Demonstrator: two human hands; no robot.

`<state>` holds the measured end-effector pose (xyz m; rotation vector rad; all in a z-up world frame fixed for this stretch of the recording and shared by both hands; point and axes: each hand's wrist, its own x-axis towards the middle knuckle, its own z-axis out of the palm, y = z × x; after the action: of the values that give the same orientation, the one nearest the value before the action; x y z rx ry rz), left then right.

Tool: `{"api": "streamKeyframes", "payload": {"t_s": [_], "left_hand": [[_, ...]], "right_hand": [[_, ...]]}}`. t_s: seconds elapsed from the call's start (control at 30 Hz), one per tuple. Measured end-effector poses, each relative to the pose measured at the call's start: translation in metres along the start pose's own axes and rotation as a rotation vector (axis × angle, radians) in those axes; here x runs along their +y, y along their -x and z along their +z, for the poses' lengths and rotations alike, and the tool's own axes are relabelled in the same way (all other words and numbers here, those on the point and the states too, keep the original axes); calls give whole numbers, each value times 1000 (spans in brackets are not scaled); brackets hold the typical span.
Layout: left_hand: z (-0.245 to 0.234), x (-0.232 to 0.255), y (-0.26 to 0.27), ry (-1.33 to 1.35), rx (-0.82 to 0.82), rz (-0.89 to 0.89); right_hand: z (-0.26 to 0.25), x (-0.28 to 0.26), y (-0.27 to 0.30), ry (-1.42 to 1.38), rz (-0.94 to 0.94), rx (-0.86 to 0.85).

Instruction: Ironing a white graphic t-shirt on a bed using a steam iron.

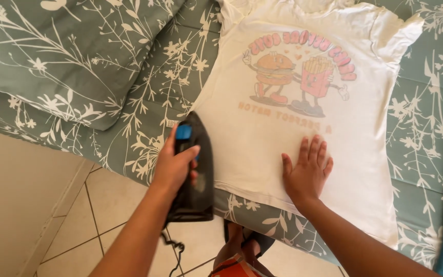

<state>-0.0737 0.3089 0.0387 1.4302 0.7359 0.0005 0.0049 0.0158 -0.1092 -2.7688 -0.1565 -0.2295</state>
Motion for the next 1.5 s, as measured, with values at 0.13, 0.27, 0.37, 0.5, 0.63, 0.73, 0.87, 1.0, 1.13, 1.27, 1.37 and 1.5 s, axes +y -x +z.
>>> {"api": "streamKeyframes", "payload": {"t_s": [0.13,0.27,0.37,0.5,0.63,0.73,0.87,1.0,1.13,1.27,1.37,1.5], "left_hand": [[-15,5,-14,-129,-15,32],[-10,23,-71,-174,-174,122],[-14,47,-84,-208,-268,20],[-41,40,-49,-286,-444,-80],[-54,39,-6,-323,-427,-153],[-42,40,-17,-321,-393,-131],[4,48,-100,-314,-530,23],[67,62,-203,-325,-591,154],[104,86,-287,-262,-386,239],[91,101,-293,-217,-338,217],[70,97,-254,-373,-653,132],[50,68,-141,-464,-907,-173]], "right_hand": [[0,-1,2,14,-9,10],[0,0,3,29,-20,-2],[-1,0,3,21,-23,7],[-1,0,3,32,-20,-3],[-3,-1,2,47,-22,10],[-4,-4,3,40,-18,15],[-2,-4,1,55,-18,3],[-6,0,-1,71,-6,-20],[-16,3,8,83,-8,-30],[-21,20,22,113,42,-10],[-27,33,33,119,89,19],[-41,52,57,131,180,52]]}}
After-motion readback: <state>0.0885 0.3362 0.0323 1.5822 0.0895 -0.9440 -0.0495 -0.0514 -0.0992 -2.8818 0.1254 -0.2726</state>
